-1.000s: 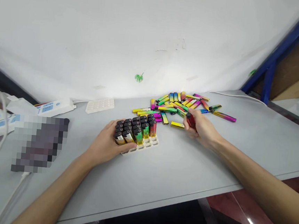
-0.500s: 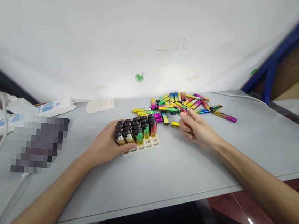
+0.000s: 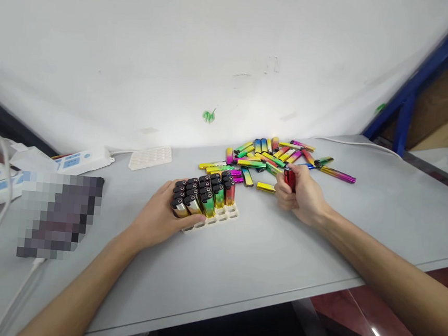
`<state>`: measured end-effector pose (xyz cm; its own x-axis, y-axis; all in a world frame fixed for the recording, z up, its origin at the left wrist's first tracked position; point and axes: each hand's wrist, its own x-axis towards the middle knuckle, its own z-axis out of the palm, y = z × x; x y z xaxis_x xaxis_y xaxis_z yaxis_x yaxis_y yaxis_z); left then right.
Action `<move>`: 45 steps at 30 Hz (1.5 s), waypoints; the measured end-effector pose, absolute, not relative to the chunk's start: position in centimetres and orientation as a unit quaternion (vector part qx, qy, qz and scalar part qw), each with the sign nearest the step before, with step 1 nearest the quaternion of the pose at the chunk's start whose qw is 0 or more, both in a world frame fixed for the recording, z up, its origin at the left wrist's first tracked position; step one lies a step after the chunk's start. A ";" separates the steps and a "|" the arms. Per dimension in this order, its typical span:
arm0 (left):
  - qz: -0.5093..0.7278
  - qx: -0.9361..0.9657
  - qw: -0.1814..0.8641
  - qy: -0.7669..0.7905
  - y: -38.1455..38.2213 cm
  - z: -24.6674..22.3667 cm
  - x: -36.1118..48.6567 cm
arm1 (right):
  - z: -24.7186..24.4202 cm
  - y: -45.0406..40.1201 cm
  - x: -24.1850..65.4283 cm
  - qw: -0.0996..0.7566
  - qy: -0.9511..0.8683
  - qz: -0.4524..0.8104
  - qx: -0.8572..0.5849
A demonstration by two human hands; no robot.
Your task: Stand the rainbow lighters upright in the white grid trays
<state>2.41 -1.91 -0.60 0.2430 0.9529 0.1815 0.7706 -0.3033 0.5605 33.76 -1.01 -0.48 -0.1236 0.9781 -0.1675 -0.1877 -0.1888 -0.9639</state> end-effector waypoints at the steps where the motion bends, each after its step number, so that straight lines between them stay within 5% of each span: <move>1: 0.251 0.768 0.179 0.561 -1.9 -0.6 2.4 | -0.4 -1.0 33.7 0.474 -0.427 0.616 -0.463; 19: 0.251 0.772 0.174 0.558 -1.9 -0.6 2.4 | -0.9 -0.9 33.6 0.469 -0.451 0.589 -0.479; 28: 0.253 0.772 0.186 0.552 -2.0 -0.6 2.4 | 1.1 -2.5 32.0 0.440 -0.700 0.340 -0.449; 38: 0.252 0.782 0.180 0.541 -1.9 -0.6 2.5 | 0.2 -3.3 27.9 0.447 -0.755 0.237 -0.417; 45: 0.258 0.785 0.180 0.533 -2.0 -0.8 2.6 | -0.4 -3.7 26.6 0.374 -0.796 0.093 -0.466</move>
<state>2.58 -2.02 -0.77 0.2975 0.9304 0.2140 0.7448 -0.3665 0.5576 26.65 -3.66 -0.42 -0.2857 0.8121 0.5087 0.6734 0.5478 -0.4963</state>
